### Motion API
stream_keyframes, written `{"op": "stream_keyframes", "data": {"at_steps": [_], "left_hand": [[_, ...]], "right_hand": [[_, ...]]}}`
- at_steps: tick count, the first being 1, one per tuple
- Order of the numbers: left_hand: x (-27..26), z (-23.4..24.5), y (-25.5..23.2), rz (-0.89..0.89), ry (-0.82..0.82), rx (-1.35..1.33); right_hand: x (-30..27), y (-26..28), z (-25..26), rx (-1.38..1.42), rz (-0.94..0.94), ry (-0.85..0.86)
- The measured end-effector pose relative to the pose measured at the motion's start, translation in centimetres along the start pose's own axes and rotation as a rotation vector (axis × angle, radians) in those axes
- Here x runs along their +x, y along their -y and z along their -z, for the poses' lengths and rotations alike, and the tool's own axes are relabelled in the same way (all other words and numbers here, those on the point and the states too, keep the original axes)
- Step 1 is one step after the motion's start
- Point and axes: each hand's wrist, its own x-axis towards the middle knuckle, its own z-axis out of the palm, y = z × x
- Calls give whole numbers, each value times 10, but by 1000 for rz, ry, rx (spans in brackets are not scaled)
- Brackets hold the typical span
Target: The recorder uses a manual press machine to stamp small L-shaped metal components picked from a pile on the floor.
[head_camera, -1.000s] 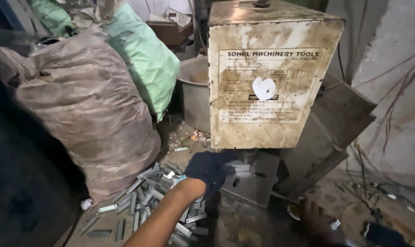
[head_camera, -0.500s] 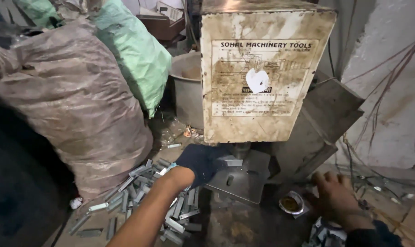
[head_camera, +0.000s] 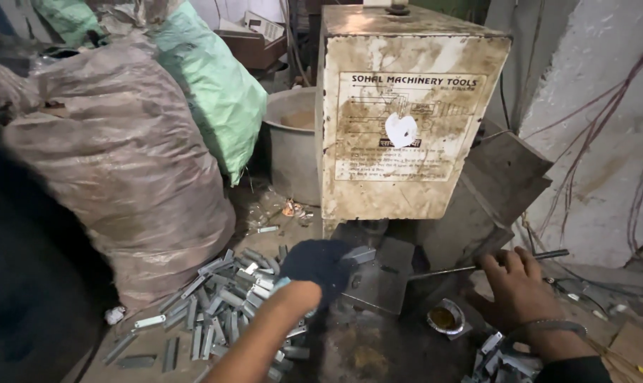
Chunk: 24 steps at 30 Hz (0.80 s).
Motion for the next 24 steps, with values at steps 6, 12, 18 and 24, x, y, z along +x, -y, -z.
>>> {"op": "stream_keyframes", "data": {"at_steps": [6,12,18,24], "left_hand": [[-14,3,-48,323,114,225],[-17,12,-34,260,76,277],[-16,13,-12,353,-91,67],[-22,-7,-34,256,46,294]], "right_hand": [[-3,-1,0,4,30,-5],[-3,-9,-7,1,64,-25],[-6,-15,-24,79,114,-77],[2,-8,-22,46,70,-102]]}}
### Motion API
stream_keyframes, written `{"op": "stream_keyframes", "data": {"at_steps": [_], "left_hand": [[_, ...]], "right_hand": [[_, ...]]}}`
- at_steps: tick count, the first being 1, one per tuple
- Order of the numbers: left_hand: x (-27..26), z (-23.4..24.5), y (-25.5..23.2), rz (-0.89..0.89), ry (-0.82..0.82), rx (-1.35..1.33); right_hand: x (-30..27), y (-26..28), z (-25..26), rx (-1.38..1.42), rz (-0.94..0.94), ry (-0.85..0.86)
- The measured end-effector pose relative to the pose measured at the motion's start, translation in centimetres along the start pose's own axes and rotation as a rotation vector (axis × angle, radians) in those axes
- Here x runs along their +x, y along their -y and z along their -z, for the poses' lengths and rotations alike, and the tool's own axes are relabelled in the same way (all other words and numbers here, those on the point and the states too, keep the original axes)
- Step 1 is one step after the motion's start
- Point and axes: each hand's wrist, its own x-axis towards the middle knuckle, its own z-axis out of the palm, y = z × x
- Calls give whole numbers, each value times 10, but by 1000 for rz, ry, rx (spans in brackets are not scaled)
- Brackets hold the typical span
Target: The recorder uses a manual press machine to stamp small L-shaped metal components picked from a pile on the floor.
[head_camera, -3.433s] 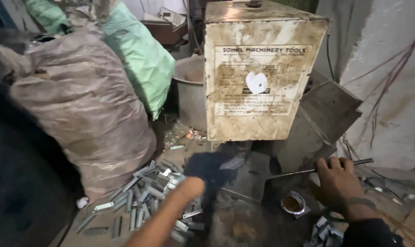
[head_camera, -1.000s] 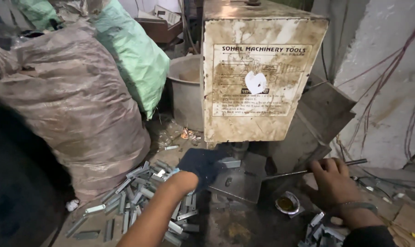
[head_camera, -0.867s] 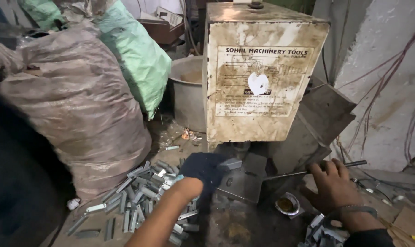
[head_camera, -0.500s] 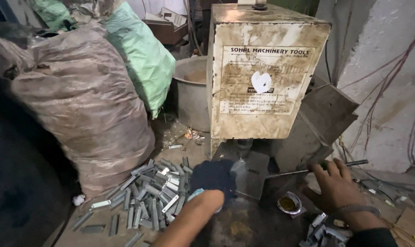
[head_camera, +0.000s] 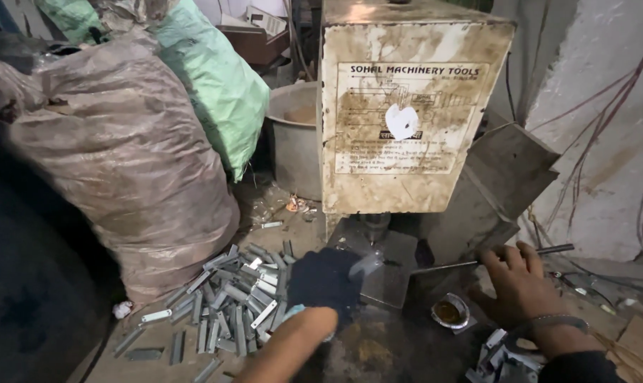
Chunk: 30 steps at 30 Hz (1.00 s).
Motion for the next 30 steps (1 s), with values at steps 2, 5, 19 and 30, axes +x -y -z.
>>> {"op": "stream_keyframes", "data": {"at_steps": [2,5,19,30], "left_hand": [[-1,3,-7,25,20,52],[11,0,10,26,-132,46],[25,-17,1,-125,-234,5],[10,0,10,-111,-135,-65]], "right_hand": [[1,6,2,-23,-14,70],[2,8,-2,-26,1,35],[10,4,-8,79,81,-7],[7,12,-3,83,55,-16]]}}
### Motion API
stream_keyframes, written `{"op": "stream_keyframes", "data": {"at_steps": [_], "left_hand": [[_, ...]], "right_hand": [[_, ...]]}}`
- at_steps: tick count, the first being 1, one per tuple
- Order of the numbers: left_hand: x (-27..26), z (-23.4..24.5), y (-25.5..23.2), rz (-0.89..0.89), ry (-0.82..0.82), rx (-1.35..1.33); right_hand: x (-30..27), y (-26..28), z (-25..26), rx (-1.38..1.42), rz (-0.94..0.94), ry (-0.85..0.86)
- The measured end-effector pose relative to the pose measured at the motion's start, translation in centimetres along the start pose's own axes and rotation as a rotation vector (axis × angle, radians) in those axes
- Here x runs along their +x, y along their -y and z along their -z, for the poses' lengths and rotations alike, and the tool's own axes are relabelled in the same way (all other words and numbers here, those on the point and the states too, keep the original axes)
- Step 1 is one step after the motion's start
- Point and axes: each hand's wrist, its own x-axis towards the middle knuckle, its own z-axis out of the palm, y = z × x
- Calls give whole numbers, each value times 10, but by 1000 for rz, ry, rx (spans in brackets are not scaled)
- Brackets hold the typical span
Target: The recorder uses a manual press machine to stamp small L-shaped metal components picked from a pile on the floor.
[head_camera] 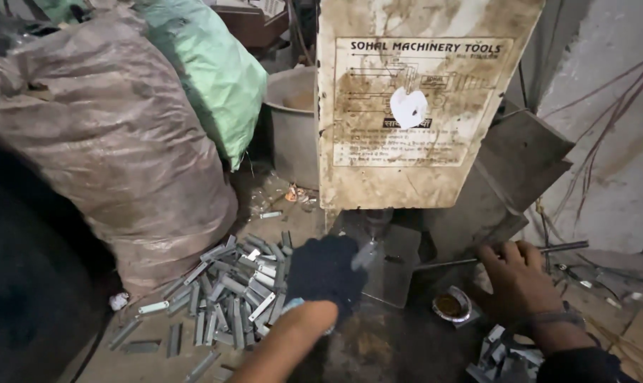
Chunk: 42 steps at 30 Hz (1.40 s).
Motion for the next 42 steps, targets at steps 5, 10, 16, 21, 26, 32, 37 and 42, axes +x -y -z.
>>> {"op": "stream_keyframes", "data": {"at_steps": [5,10,16,21,26,32,37,42], "left_hand": [[-4,1,6,-18,-55,23],[-1,2,9,-39,-99,40],[0,0,12,-61,-147,61],[7,-2,12,-90,-182,79],[14,-2,16,-123,-224,90],[34,-5,33,-212,-143,-48],[40,-14,37,-225,-165,-7],[42,1,36,-263,-163,-4]], "right_hand": [[1,0,-9,-96,-58,81],[-4,-11,-34,-91,-30,25],[-12,-34,-109,-193,-85,136],[-14,-48,-148,-130,6,15],[-12,-39,-136,-261,50,-53],[-7,-38,-128,-640,317,-98],[-5,-52,-183,-679,293,-281],[-2,-53,-224,-616,198,-368]]}}
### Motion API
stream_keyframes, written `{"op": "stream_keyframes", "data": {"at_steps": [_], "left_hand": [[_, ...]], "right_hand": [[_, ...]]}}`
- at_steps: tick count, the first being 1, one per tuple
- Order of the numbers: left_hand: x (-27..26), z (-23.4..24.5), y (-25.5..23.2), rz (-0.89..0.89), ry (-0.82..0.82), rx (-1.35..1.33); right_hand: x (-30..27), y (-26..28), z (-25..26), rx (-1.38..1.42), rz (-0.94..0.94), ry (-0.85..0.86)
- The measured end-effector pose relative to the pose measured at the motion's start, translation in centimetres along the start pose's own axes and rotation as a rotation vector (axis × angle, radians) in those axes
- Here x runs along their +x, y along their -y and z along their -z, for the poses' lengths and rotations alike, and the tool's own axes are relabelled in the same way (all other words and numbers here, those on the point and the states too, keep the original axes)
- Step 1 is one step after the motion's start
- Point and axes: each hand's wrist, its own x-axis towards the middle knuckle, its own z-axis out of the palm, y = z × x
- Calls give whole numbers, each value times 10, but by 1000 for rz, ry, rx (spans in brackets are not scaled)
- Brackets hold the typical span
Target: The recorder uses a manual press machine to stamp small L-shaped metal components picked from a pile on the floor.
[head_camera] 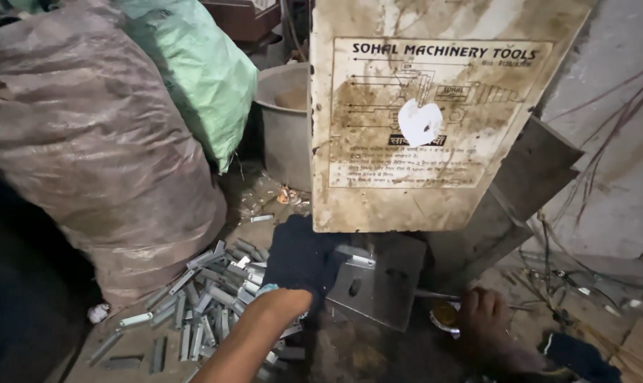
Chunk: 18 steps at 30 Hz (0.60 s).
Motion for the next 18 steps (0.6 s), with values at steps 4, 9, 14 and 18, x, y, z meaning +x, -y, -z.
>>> {"op": "stream_keyframes", "data": {"at_steps": [4,9,14,18], "left_hand": [[1,-7,5,-19,19,-45],[2,-14,8,-67,-37,-38],[8,-15,16,31,139,39],[10,-25,32,-135,38,-43]], "right_hand": [[-23,18,-28,181,-82,136],[-24,35,-20,342,-178,85],[8,31,59,585,-217,749],[-37,34,21,559,-204,681]]}}
